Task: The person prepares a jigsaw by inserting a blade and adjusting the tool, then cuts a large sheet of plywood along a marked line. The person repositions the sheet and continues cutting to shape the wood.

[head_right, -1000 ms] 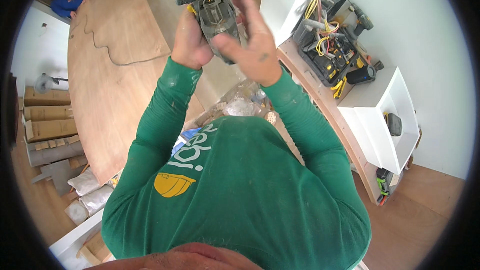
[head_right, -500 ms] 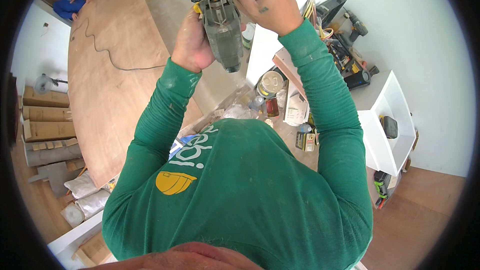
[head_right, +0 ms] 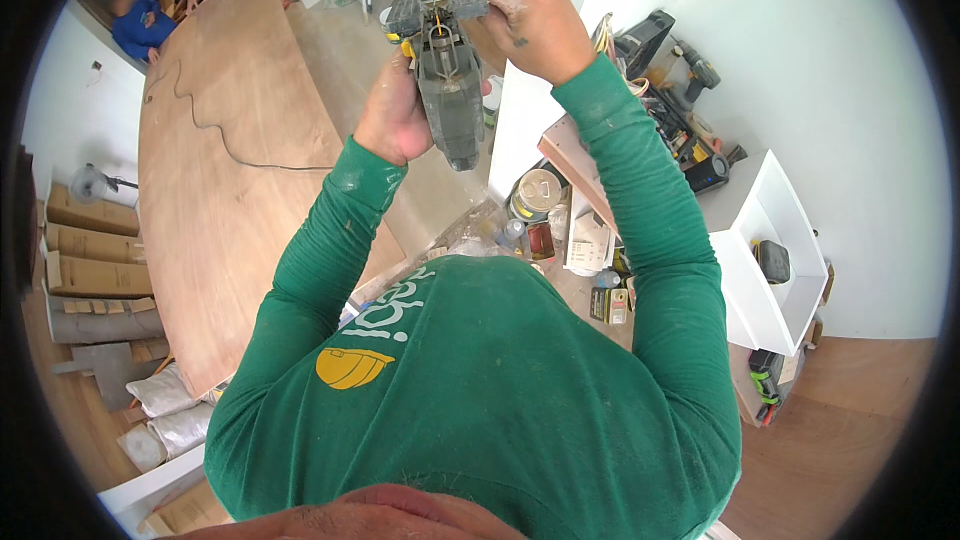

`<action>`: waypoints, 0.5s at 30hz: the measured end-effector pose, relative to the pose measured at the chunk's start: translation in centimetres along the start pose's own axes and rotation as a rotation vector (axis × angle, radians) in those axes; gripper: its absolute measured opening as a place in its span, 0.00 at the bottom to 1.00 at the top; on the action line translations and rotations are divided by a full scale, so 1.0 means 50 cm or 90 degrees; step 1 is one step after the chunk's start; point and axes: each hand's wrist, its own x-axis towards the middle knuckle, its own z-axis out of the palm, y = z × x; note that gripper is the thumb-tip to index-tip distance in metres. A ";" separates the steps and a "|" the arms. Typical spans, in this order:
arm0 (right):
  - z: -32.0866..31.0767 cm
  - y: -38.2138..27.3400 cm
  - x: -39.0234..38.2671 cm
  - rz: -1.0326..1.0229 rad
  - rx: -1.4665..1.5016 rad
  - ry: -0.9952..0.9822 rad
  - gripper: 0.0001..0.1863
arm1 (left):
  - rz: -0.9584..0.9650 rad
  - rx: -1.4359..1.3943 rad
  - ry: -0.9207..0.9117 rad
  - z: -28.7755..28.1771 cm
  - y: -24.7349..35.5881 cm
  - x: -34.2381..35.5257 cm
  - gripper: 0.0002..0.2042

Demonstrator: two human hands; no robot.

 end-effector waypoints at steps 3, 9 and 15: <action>-0.005 0.001 -0.002 0.024 -0.008 -0.028 0.31 | 0.003 -0.016 0.020 0.001 -0.003 0.003 0.25; 0.006 0.021 0.004 0.043 -0.031 -0.040 0.26 | -0.017 -0.003 0.055 0.012 0.000 0.006 0.26; 0.015 0.033 -0.003 0.075 -0.005 -0.049 0.24 | -0.025 -0.005 0.075 0.016 0.004 0.007 0.27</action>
